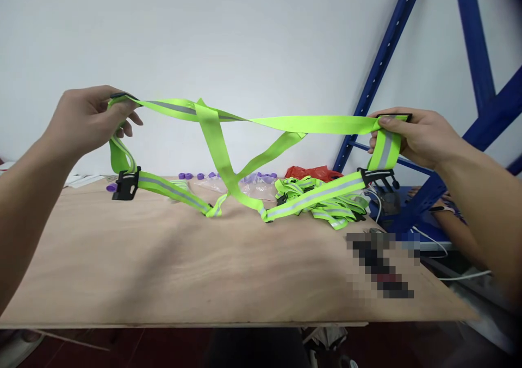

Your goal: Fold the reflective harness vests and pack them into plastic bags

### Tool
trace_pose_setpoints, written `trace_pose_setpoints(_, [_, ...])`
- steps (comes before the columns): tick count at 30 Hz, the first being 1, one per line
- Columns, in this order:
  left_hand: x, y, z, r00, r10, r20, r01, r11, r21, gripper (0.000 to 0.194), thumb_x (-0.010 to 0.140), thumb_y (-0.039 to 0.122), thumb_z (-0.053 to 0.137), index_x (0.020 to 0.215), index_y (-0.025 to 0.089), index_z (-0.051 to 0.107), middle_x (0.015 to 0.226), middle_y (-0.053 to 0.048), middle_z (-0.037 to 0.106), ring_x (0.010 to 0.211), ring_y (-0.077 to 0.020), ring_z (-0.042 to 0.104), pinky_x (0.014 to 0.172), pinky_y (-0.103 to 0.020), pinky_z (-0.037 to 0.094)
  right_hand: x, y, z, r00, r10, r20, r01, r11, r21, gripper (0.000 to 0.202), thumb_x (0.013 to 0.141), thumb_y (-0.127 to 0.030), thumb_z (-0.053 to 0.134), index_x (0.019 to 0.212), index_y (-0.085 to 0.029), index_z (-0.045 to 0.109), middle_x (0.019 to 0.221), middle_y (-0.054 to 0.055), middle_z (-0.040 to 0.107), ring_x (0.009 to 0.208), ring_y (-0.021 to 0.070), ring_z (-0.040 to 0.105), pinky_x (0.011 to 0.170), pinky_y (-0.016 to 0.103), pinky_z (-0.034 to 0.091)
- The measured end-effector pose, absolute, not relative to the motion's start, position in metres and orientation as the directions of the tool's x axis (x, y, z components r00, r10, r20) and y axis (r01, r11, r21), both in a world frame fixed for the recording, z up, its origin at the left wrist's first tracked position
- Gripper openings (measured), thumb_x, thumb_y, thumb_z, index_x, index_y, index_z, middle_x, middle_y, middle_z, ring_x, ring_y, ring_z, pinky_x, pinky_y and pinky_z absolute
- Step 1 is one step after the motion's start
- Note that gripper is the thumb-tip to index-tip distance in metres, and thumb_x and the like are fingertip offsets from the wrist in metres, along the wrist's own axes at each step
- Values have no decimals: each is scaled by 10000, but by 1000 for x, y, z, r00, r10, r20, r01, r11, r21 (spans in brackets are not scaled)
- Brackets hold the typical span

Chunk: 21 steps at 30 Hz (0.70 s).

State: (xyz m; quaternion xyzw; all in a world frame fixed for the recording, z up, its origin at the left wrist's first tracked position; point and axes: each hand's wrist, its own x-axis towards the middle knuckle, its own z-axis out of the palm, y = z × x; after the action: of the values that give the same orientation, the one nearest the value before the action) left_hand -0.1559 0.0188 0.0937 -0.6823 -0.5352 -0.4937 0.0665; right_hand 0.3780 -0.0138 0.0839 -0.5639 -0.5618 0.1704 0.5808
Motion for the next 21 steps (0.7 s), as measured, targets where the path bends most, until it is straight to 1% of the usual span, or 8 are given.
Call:
trace_pose_setpoints(2, [-157, 16, 97, -49, 684, 728, 825, -383, 415, 279, 911, 254, 568, 1099, 89, 690, 862, -11, 689, 634, -49, 555, 709, -266, 518, 372, -18, 87, 355, 843, 405, 325, 295, -899, 168, 883, -125, 623, 1022, -161, 710, 677, 60, 622, 566, 181, 616, 586, 379, 485])
trace_pose_setpoints(5, [-164, 15, 100, -8, 762, 648, 848, -338, 407, 327, 865, 270, 623, 1160, 149, 696, 827, 0, 708, 635, -76, 559, 642, -227, 467, 367, -24, 90, 350, 834, 427, 333, 316, -889, 127, 887, -115, 624, 963, -163, 714, 662, 59, 611, 537, 165, 586, 563, 370, 469])
trace_pose_setpoints(7, [-170, 14, 101, 12, 810, 587, 845, -322, 427, 353, 838, 331, 648, 1146, 169, 708, 790, -5, 712, 612, -99, 552, 569, -216, 426, 366, -25, 91, 313, 850, 424, 349, 313, -884, 124, 884, -111, 627, 949, -167, 716, 648, 53, 603, 515, 156, 566, 542, 358, 458])
trace_pose_setpoints(10, [-175, 12, 98, 46, 882, 468, 849, -282, 448, 420, 798, 530, 663, 957, 149, 742, 641, -21, 651, 556, -128, 524, 488, -225, 396, 364, -21, 93, 283, 866, 412, 402, 283, -871, 153, 857, -75, 652, 957, -178, 704, 606, 36, 596, 486, 148, 540, 506, 333, 430])
trace_pose_setpoints(12, [-175, 10, 93, 92, 940, 329, 849, -246, 467, 518, 742, 655, 673, 831, 148, 728, 580, -33, 613, 537, -147, 527, 460, -241, 416, 363, -15, 96, 281, 871, 404, 451, 251, -856, 158, 852, -63, 669, 956, -182, 683, 610, 41, 619, 491, 145, 545, 500, 323, 418])
trace_pose_setpoints(14, [-171, 7, 87, 156, 972, 176, 838, -224, 498, 577, 683, 720, 694, 789, 153, 709, 601, -53, 634, 549, -171, 564, 466, -266, 469, 361, -7, 102, 255, 887, 384, 486, 225, -844, 132, 861, -74, 685, 937, -179, 662, 647, 60, 654, 510, 142, 562, 511, 323, 423])
trace_pose_setpoints(17, [-161, 2, 78, 239, 968, 79, 824, -245, 511, 576, 673, 735, 697, 749, 164, 694, 635, -69, 668, 566, -189, 610, 495, -283, 516, 357, 3, 112, 215, 893, 396, 542, 228, -809, 91, 865, -102, 714, 880, -163, 650, 687, 80, 681, 510, 128, 566, 527, 334, 429])
trace_pose_setpoints(21, [-152, -1, 72, 318, 943, 103, 799, -325, 506, 459, 756, 639, 690, 723, 181, 702, 638, -61, 684, 552, -174, 615, 475, -246, 477, 353, 11, 119, 221, 868, 444, 604, 235, -761, 76, 866, -99, 726, 922, -122, 680, 709, 91, 689, 533, 118, 576, 587, 368, 449])
